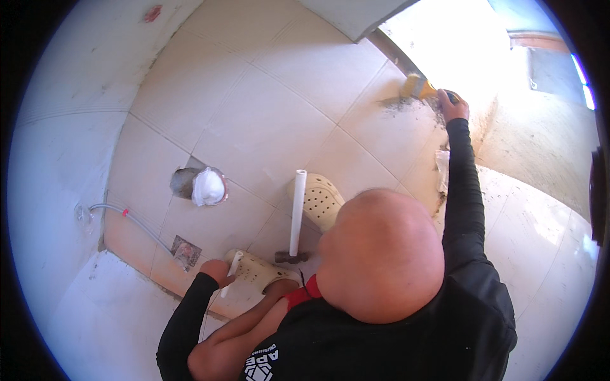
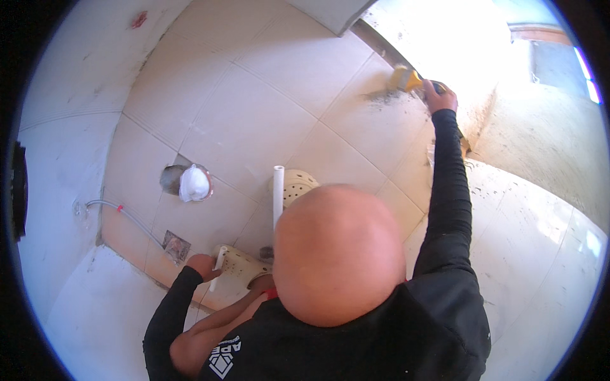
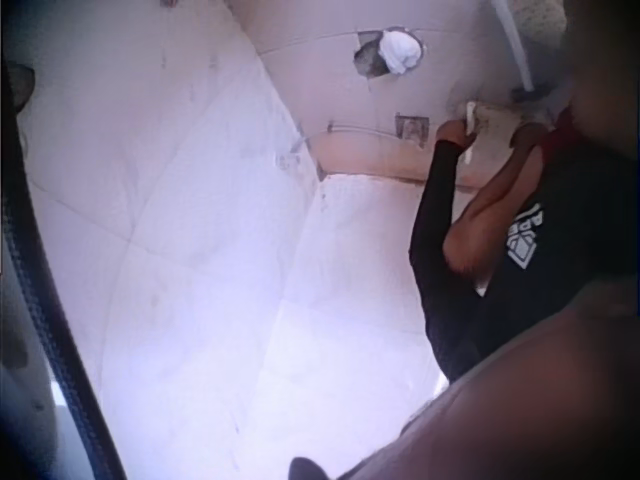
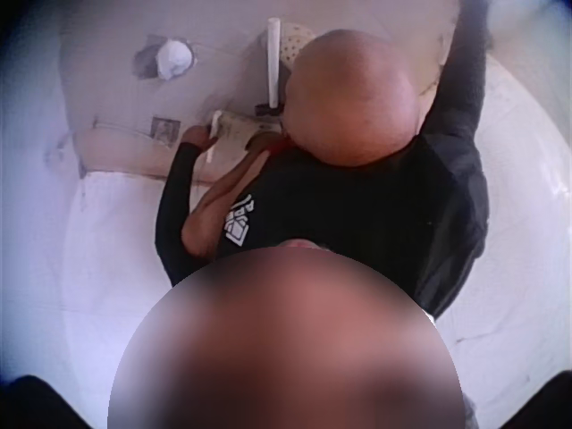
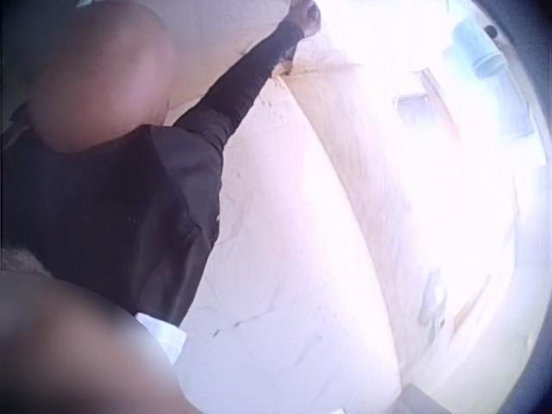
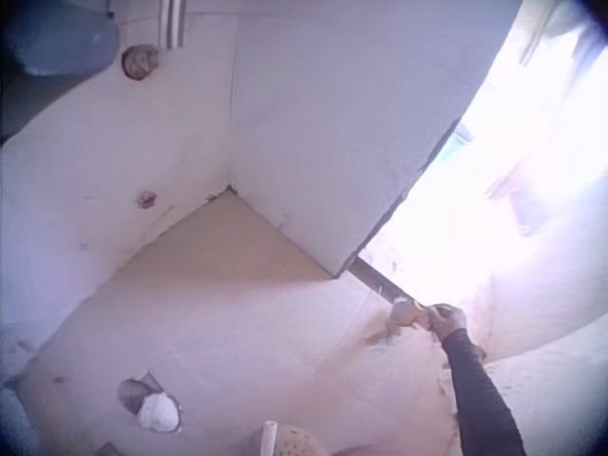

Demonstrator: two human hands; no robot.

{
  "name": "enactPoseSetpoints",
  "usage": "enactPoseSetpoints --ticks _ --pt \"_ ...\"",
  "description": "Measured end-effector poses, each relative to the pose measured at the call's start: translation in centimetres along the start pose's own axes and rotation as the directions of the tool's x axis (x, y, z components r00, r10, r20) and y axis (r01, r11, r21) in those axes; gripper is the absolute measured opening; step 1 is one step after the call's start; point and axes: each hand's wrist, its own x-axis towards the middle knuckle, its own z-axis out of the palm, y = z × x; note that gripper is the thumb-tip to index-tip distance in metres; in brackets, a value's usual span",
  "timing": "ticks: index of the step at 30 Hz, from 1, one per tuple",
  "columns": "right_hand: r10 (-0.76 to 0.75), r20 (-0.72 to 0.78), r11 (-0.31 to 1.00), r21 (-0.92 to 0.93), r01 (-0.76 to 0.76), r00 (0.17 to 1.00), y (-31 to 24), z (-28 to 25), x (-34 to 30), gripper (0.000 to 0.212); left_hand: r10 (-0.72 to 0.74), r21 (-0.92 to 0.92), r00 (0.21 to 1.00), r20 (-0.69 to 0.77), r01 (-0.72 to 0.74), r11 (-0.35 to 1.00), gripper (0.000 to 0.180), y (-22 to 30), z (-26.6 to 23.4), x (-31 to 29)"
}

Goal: The person squats on a tiled floor and uses a hammer and chisel to chip away debris around a white PVC pipe fitting. They then use a brush to sweep the debris away and continue chiseling the pipe fitting.

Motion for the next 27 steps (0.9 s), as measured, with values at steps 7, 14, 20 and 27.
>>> enactPoseSetpoints --ticks 7,14,20,27 --pt "-0.158 0.234 0.851 0.525 0.012 0.959 -6.6 6.1 -6.4 0.031 -0.019 0.021 1.0 -0.02 0.02 1.0 0.039 0.3 0.0 -0.3" --pt "-0.124 0.428 0.861 0.495 -0.117 0.895 -1.1 7.0 -6.1 0.032 -0.043 -0.033 0.997 -0.07 0.041 0.999 0.039 0.3 0.6 -0.6" --pt "0.314 0.011 0.839 0.465 -0.283 0.949 10.1 -1.0 0.2 0.033 -0.027 -0.033 0.996 -0.083 0.025 0.999 0.04 0.1 0.9 -0.3" --pt "0.326 -0.128 0.7 0.699 -0.148 0.937 8.0 -1.1 1.4 0.026 -0.032 0.023 0.998 -0.052 0.033 0.999 0.039 0.4 0.2 -0.5"
